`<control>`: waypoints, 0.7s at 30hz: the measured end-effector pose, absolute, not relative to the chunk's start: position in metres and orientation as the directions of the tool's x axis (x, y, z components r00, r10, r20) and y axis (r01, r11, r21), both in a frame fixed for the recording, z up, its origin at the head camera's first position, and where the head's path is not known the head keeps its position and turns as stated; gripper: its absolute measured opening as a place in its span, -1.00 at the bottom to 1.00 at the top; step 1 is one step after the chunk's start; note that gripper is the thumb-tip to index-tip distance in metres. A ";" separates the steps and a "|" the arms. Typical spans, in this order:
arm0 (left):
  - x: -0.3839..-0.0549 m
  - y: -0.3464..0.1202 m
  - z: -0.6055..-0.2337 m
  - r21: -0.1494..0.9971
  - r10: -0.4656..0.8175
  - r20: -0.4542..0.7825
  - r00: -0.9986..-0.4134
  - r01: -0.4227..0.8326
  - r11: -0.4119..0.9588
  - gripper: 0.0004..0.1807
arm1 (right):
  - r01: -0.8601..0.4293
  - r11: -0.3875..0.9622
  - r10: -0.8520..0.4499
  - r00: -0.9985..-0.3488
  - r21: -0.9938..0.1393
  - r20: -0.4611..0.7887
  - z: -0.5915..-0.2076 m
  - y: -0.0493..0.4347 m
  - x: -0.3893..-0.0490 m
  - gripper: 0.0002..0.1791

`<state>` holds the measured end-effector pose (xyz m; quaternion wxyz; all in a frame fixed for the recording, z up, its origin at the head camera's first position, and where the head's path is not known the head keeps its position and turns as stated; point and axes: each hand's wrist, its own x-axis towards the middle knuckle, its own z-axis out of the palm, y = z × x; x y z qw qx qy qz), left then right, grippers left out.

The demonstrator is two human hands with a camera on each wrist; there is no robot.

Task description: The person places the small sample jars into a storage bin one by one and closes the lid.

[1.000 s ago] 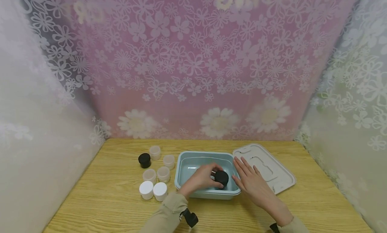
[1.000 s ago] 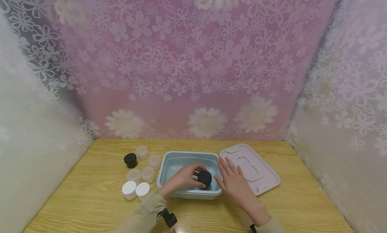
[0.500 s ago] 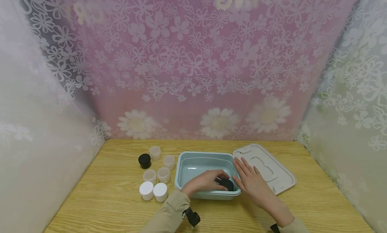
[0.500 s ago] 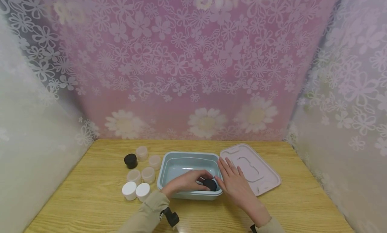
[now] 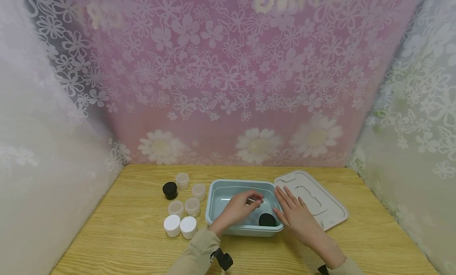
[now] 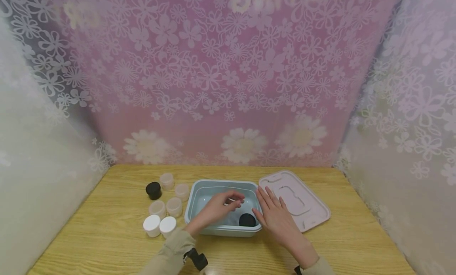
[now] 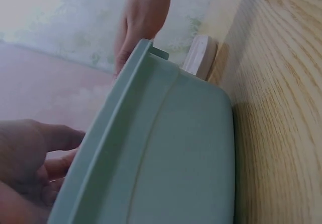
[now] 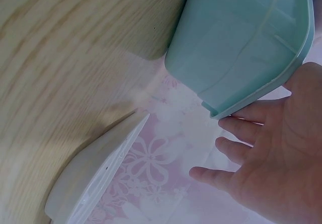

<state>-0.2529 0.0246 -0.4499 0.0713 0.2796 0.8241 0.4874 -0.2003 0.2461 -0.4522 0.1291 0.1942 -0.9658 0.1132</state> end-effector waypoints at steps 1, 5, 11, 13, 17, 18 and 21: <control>-0.252 0.023 -0.449 0.865 0.513 0.172 -0.841 0.378 0.329 -0.72 | -0.404 0.899 -0.345 -0.891 -0.170 0.296 -0.452 0.246 -0.200 -0.32; -0.251 0.017 -0.446 0.920 0.454 0.231 -0.861 0.345 0.186 -0.68 | -0.399 0.901 -0.339 -0.891 -0.168 0.301 -0.452 0.246 -0.199 -0.32; -0.249 0.004 -0.440 0.925 0.362 0.305 -0.881 0.364 0.108 -0.69 | -0.392 0.906 -0.334 -0.894 -0.161 0.299 -0.452 0.246 -0.200 -0.33; -0.248 -0.003 -0.437 0.929 0.341 0.308 -0.888 0.358 0.096 -0.69 | -0.392 0.906 -0.335 -0.894 -0.160 0.297 -0.452 0.246 -0.200 -0.33; -0.247 -0.018 -0.435 0.928 0.313 0.318 -0.895 0.362 0.093 -0.68 | -0.398 0.902 -0.340 -0.894 -0.169 0.292 -0.452 0.245 -0.200 -0.32; -0.247 -0.022 -0.435 0.926 0.305 0.324 -0.896 0.366 0.090 -0.68 | -0.399 0.900 -0.340 -0.894 -0.173 0.291 -0.452 0.245 -0.200 -0.32; -0.248 -0.035 -0.436 0.918 0.273 0.352 -0.895 0.387 0.084 -0.68 | -0.402 0.898 -0.342 -0.894 -0.180 0.289 -0.452 0.245 -0.200 -0.32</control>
